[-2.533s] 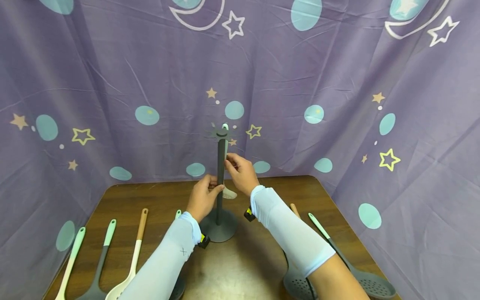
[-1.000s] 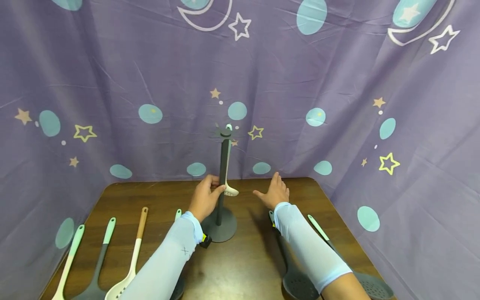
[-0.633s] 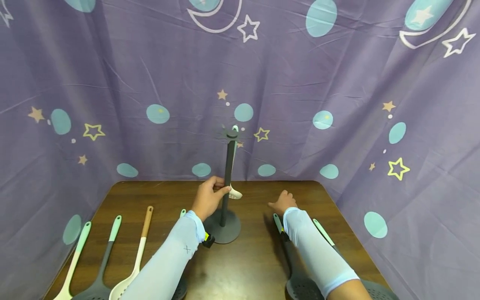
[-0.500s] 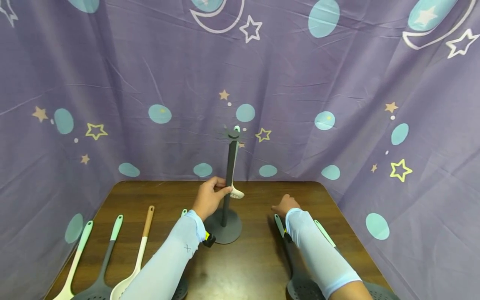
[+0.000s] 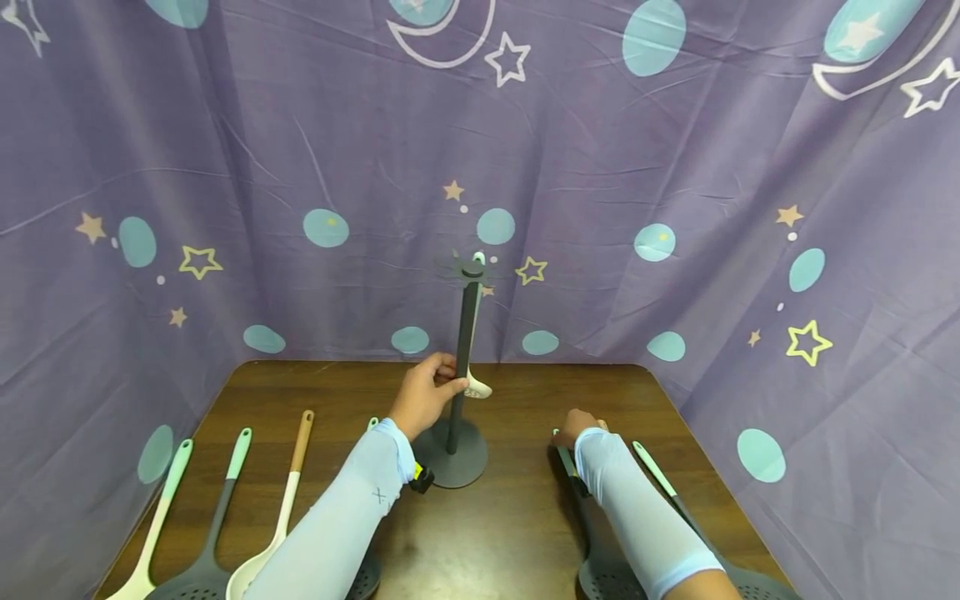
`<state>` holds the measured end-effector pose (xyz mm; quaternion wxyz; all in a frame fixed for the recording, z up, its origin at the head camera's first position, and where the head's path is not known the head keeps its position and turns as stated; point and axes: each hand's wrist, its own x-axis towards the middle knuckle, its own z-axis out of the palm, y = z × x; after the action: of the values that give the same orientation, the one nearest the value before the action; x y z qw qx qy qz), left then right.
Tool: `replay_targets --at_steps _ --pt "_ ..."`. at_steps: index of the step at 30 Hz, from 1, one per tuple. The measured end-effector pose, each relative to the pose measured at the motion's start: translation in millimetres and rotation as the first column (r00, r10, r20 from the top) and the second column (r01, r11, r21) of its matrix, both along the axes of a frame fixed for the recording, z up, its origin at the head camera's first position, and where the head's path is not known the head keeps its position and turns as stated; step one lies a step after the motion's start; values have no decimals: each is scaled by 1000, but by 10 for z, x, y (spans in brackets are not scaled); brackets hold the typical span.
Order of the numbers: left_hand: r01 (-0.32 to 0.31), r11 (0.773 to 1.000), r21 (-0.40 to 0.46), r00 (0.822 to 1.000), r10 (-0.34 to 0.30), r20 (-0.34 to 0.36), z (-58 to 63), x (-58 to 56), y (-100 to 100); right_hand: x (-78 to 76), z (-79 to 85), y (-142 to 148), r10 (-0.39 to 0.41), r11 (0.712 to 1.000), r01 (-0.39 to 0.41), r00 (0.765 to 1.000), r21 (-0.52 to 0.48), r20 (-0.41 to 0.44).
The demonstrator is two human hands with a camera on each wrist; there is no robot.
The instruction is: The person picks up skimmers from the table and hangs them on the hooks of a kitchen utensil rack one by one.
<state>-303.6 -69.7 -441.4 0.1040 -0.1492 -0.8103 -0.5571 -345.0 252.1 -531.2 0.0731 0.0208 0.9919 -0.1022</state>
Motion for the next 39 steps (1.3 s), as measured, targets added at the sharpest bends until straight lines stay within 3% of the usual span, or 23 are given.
replay_targets --at_steps 9,12,16,24,29,39 --pt "15 1000 -17 1000 -14 21 -46 43 68 -56 -338 181 -9 1000 9 1000 22 -13" --pt "25 999 -33 1000 -25 14 -46 36 89 -32 -324 168 -28 1000 28 999 -7 -15" --pt "29 999 -46 999 -28 23 -44 23 95 43 -165 47 1 997 -3 999 -82 -32" --pt "42 998 -54 998 -40 44 -2 9 59 -22 152 -224 88 975 -112 988 -193 -130" --pt "37 998 -48 999 -35 39 -25 -6 26 -55 385 -419 121 955 -177 965 -237 -232" --pt "22 995 -95 1000 -20 24 -53 -1 -5 -5 814 -734 106 911 -250 910 -328 -400"
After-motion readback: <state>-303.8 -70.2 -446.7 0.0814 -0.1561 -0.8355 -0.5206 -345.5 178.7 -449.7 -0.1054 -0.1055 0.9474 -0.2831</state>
